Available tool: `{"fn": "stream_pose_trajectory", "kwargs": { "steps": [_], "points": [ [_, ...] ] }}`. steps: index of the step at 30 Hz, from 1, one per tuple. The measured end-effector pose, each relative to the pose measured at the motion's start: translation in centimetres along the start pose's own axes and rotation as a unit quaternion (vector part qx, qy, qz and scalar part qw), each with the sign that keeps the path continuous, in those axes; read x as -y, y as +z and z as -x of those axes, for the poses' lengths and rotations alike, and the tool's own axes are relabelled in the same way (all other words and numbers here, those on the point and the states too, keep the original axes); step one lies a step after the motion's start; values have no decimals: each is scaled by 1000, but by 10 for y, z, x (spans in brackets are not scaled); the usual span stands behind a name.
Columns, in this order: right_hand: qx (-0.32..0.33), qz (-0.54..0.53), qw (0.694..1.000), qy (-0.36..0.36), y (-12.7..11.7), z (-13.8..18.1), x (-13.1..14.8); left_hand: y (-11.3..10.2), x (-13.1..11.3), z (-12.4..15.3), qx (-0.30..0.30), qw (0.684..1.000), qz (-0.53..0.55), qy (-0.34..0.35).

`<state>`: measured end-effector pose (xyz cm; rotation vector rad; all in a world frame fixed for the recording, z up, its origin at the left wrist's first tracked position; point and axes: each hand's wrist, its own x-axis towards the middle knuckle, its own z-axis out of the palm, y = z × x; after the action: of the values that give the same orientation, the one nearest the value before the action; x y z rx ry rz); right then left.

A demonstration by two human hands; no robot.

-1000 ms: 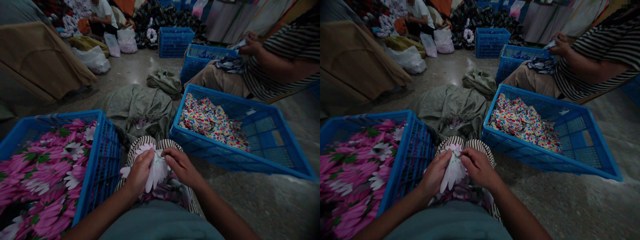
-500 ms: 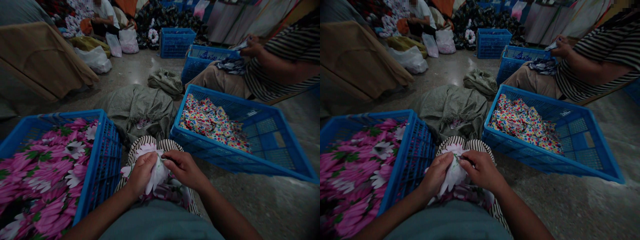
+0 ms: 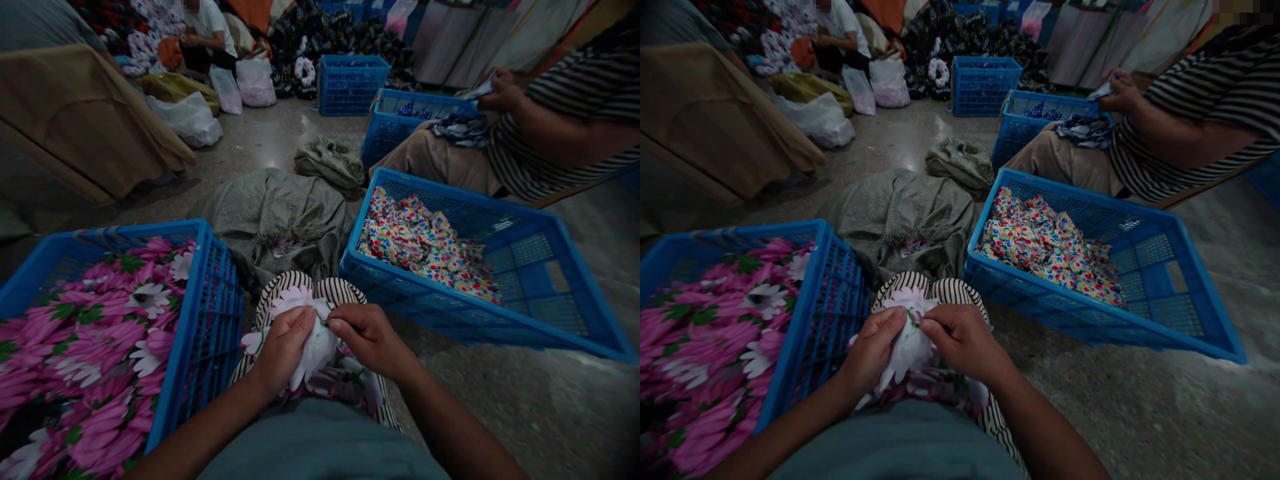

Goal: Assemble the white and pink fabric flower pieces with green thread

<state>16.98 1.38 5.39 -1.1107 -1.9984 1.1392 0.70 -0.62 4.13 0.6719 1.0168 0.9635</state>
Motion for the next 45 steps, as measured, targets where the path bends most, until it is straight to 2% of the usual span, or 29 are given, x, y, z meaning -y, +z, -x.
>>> {"fn": "stream_pose_trajectory", "kwargs": {
  "steps": [3,5,9,12,16,19,24,28,36,45],
  "points": [
    [-114,-75,990,34,4,2,-8,1,-1,0,-14,1000,21,0],
    [-163,-141,973,77,8,3,-16,1,-1,0,-17,999,46,-5],
    [-164,-276,933,163,17,4,-27,5,-5,-1,-48,992,119,-10],
    [-138,-339,914,174,20,6,-30,9,-8,-2,-83,983,161,-18],
    [-60,-300,945,115,19,10,-27,14,-11,-1,-95,981,166,-21],
    [-36,-250,964,82,16,11,-21,14,-12,1,-78,987,139,-5],
    [-51,-187,981,23,11,10,-14,9,-8,2,-39,996,85,10],
    [-49,-128,990,-9,8,11,-12,4,-3,1,-41,999,16,27],
    [-42,-109,993,-15,10,12,-12,3,-7,4,-56,996,-57,47],
    [-61,-85,994,-25,11,12,-11,3,-7,3,-57,995,-63,49]
  ]
}}
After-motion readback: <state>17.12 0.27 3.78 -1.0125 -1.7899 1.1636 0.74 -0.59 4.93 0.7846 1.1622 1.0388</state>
